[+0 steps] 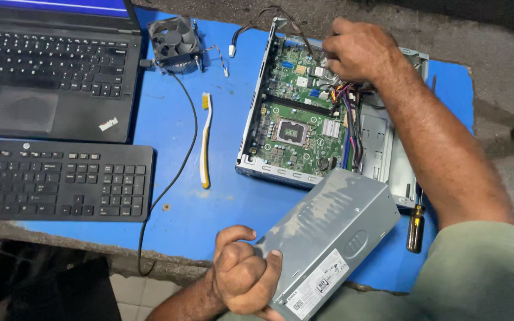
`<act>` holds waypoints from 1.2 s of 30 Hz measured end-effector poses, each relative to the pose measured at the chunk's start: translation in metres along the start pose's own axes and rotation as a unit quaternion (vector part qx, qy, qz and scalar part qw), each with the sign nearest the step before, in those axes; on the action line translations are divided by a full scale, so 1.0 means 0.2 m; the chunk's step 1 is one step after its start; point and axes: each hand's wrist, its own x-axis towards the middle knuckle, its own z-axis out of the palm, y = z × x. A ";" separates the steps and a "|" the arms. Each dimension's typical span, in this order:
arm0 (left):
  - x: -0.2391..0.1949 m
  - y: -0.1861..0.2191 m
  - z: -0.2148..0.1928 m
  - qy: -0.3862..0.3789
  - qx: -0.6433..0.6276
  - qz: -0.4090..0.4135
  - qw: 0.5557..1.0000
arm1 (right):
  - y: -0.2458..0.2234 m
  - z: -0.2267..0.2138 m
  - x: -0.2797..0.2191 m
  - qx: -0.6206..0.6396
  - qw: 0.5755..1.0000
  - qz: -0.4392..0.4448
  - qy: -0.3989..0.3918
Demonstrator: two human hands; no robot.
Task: The person connects a USB cable to a laptop, types on an external keyboard, then uses a screwdriver to remove screws and extract the power supply unit from a desktop computer case.
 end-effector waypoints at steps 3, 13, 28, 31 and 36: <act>-0.04 0.08 -0.01 0.010 0.036 -0.016 0.999 | -0.01 0.00 0.01 -0.027 1.000 0.013 -0.002; -0.11 0.26 -0.08 0.058 0.103 -0.244 0.963 | 0.09 0.03 -0.08 -0.058 0.997 0.058 -0.001; -0.13 -0.06 -0.21 0.186 0.111 -0.296 0.931 | 0.12 -0.01 -0.72 0.116 0.961 0.234 -0.089; -0.03 -0.10 -0.31 0.133 0.062 -0.231 0.962 | 0.01 -0.14 -0.86 0.173 0.956 0.185 -0.149; -0.05 -0.08 -0.33 0.111 -0.098 -0.231 0.962 | -0.19 -0.24 -0.93 0.040 0.975 0.173 -0.131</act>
